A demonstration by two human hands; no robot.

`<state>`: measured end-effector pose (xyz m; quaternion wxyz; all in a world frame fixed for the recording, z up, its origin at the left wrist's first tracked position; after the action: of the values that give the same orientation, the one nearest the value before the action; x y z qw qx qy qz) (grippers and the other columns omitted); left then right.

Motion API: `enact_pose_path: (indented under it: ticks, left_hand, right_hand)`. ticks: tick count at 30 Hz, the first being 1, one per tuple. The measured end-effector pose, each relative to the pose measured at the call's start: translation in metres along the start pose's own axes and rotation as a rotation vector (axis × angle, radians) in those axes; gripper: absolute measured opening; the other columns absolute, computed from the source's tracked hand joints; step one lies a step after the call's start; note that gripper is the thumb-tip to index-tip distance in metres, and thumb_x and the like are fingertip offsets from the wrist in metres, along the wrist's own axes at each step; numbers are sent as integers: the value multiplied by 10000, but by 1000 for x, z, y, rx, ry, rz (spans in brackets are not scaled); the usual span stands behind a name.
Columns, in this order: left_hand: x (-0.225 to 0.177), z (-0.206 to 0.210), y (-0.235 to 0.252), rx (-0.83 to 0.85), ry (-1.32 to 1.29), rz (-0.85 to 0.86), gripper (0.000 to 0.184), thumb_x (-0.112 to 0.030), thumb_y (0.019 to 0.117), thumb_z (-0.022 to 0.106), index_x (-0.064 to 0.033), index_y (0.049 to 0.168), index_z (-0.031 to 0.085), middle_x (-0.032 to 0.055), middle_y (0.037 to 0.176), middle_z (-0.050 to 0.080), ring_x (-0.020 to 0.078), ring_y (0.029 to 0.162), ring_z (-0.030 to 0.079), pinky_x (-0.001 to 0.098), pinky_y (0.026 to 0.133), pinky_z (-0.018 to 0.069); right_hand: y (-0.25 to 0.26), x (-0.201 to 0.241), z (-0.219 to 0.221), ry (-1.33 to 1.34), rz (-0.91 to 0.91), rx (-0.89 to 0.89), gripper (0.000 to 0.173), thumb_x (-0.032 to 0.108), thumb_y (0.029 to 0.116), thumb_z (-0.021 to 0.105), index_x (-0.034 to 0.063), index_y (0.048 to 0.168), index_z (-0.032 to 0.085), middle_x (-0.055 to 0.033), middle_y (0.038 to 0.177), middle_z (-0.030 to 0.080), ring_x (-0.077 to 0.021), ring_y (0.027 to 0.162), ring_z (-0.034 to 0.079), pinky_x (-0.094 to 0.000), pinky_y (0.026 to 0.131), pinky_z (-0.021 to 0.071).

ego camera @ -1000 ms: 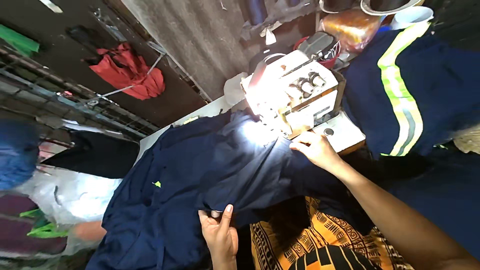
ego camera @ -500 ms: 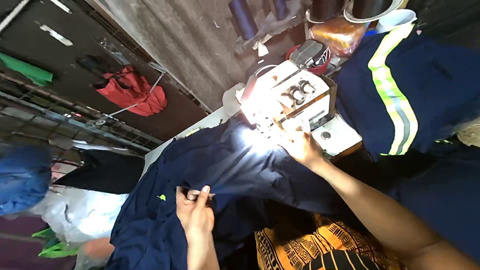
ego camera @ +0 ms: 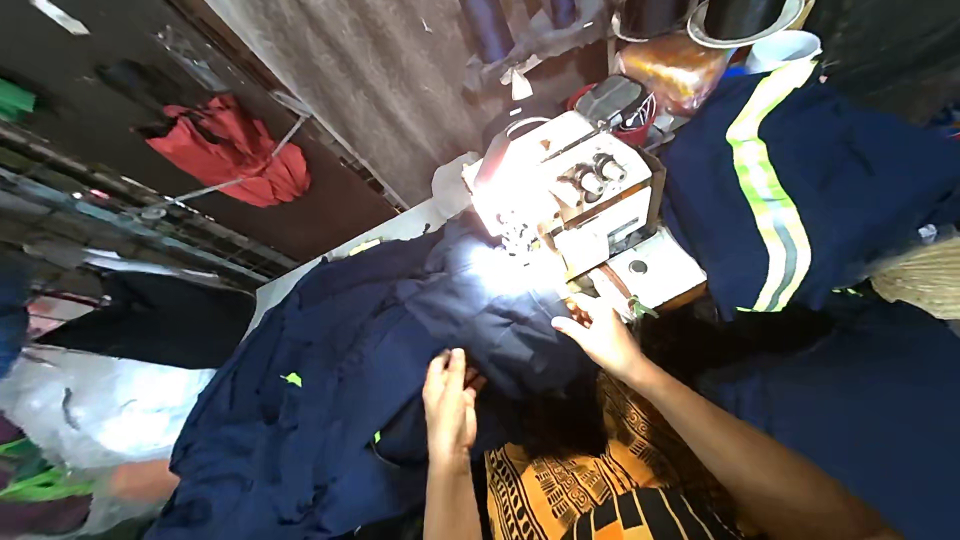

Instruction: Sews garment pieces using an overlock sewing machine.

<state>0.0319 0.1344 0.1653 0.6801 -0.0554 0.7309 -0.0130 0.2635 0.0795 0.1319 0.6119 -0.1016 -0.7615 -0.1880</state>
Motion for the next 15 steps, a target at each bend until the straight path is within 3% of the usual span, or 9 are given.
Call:
enact_pose_path:
  ticks: [2,4,7,9,15]
  left_hand:
    - [7,3,-4,-20,32,56,81,-81,1015,589,-1,1024,582,18,854,638,79,747,651,280,703,580]
    - [-4,-3,-2,-35,-2,73,70,-5,968,619,-20,1008,564,8,847,619,75,719,639,260,670,579]
    - [-18,-14,-1,54,-245,-14,199,116,946,545,-59,1039,557,5,862,673,63,699,670,217,620,588]
    - [-22,-17,-2,144,-359,-46,257,156,946,492,-61,1058,574,18,894,729,78,750,716,234,654,615]
    - [-11,-34,20,70,-105,26,474,185,834,640,0,1254,523,58,1055,689,105,906,707,282,756,621]
  right_hand:
    - [-14,-4,2,75,37,52,277,233,952,694,-6,1090,720,-77,972,726,-79,903,678,-269,856,559]
    - [-23,-6,4,128,51,41,258,195,956,691,-6,1114,727,-76,1013,747,-73,953,704,-269,900,577]
    - [-32,-12,1,56,78,0,240,240,945,701,14,1018,738,-60,917,736,-86,869,692,-299,840,569]
    - [-34,-11,-2,24,79,-4,240,271,940,708,34,960,736,-32,851,714,-67,807,665,-290,789,556]
    - [-36,-10,-1,-20,103,-3,298,311,910,750,19,858,717,-48,801,673,-97,758,612,-324,746,519]
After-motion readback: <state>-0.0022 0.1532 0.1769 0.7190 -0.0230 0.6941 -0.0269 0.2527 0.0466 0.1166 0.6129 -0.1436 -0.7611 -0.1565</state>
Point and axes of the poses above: each hand's wrist, its own y-axis towards the middle knuckle, its own z-axis out of the palm, x = y × z, the point moved 3 cm from there along y, towards the middle knuckle
